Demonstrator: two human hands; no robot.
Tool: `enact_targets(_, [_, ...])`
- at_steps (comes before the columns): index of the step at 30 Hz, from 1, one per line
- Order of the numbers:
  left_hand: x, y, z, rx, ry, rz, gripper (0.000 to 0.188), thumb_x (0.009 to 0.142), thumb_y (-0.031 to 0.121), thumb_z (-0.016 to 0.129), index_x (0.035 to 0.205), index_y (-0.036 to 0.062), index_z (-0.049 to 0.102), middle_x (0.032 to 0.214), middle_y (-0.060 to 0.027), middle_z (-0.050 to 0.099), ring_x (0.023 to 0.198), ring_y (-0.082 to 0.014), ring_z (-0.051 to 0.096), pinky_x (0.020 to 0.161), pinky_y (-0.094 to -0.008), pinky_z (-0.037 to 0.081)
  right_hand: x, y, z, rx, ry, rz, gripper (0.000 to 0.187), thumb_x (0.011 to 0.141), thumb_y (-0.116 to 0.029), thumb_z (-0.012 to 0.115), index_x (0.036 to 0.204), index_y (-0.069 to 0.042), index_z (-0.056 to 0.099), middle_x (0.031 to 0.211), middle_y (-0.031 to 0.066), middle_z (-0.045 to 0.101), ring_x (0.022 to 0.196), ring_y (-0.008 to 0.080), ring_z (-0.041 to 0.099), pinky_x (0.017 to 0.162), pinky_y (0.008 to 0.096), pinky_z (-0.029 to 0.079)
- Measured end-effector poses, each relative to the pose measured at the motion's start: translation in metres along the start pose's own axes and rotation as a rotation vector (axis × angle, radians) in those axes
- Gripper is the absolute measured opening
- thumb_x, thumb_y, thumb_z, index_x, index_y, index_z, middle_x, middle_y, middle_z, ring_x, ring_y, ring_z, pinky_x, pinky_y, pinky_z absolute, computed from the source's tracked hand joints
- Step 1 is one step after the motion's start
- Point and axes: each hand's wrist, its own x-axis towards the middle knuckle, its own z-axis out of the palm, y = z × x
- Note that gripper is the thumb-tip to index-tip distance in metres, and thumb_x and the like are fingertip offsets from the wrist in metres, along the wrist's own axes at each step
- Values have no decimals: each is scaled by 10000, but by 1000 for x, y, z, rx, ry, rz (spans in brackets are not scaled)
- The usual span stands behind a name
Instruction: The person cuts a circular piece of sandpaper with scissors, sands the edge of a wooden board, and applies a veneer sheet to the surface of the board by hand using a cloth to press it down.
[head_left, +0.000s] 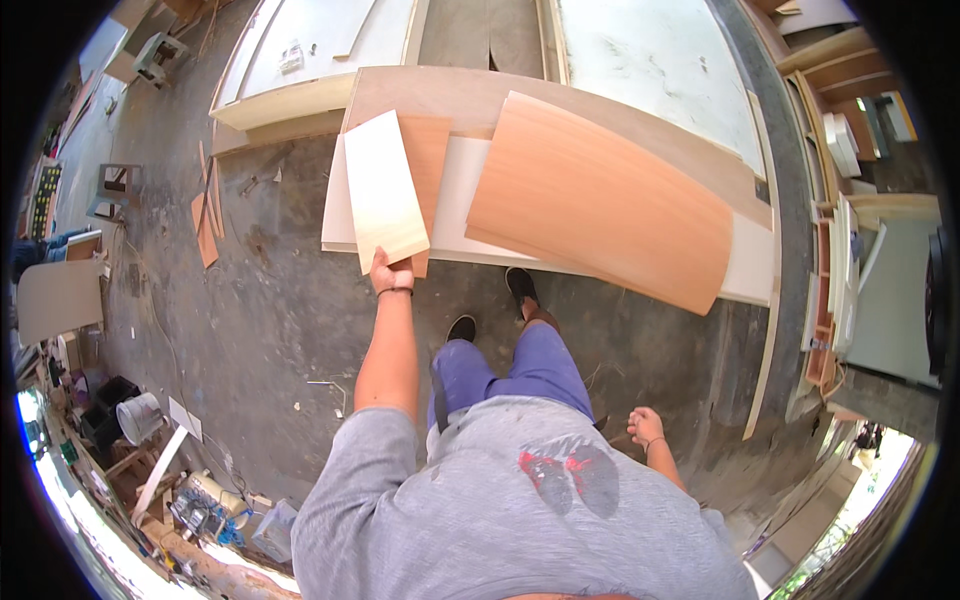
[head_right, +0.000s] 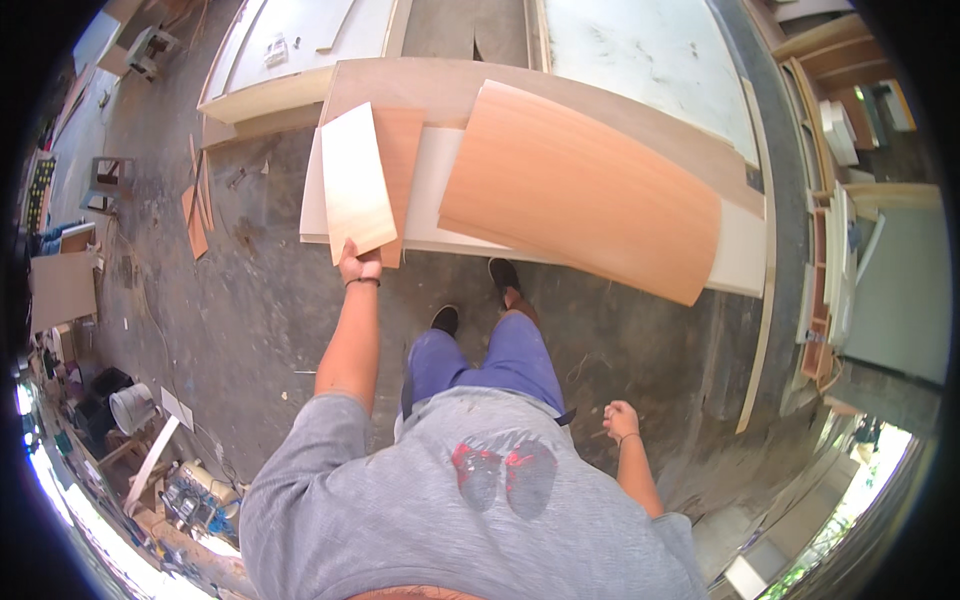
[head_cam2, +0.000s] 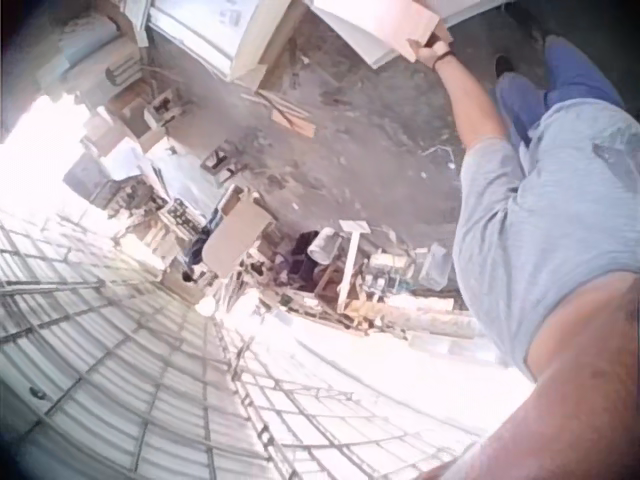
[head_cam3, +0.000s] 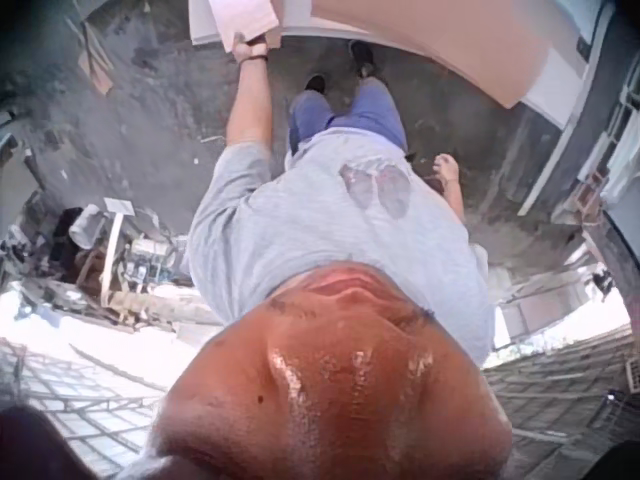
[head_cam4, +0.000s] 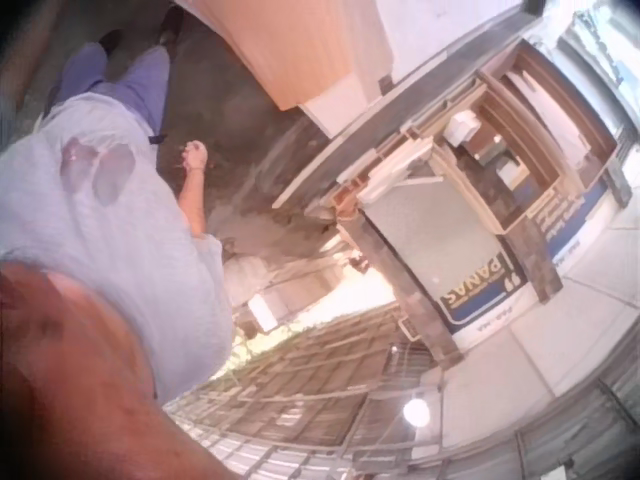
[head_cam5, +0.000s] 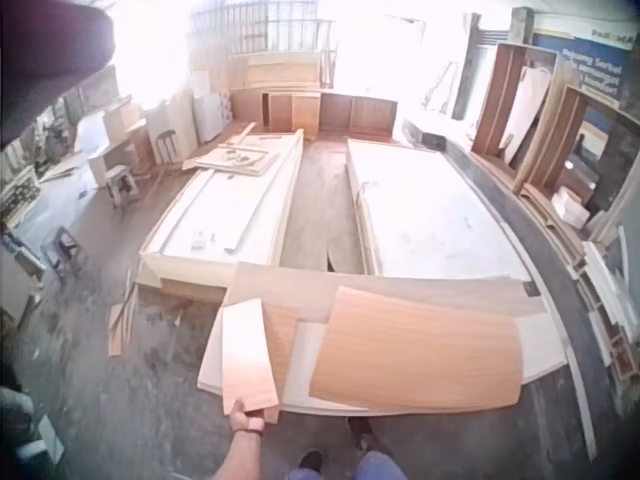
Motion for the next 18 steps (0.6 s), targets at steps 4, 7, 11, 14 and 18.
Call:
enact_targets(4, [6,-3,-21,427,289,-17,407,903,340,590,1212,84,517,1126,-99,603,1043,-289,577,919,-464,476,100,-121,-14,-208,-106,-348,246,873,-165,584,1074,-25,603,827,57,636,656,126,592,563,293,474])
enact_targets(7, [-19,-14,-19,790,521,-80,486,878,416,614,1210,75,513,1068,-123,602,978,-267,587,869,-425,487,180,-232,-11,-518,-96,-671,259,858,-188,589,1046,-13,625,887,125,653,786,219,619,706,342,490])
enact_targets(11, [-58,-56,-38,727,707,146,540,872,441,620,1222,53,485,1024,-142,597,919,-250,592,836,-386,485,223,-448,40,-518,75,-999,338,875,-272,578,1066,3,627,990,190,658,928,296,632,810,381,494])
enact_targets(14, [-80,-138,-28,878,745,227,570,863,370,660,1274,42,440,1176,-153,525,1029,-253,534,879,-383,461,254,-566,84,-462,140,-1201,407,880,-348,583,1120,-22,617,1067,191,644,1018,330,601,898,392,466])
enact_targets(18, [-79,-219,-22,1554,479,508,786,812,331,722,1411,57,293,1397,-184,292,1157,-292,433,902,-444,442,273,-638,149,-653,253,-1339,548,849,-466,607,1206,-51,577,1232,167,553,1162,328,500,989,417,397])
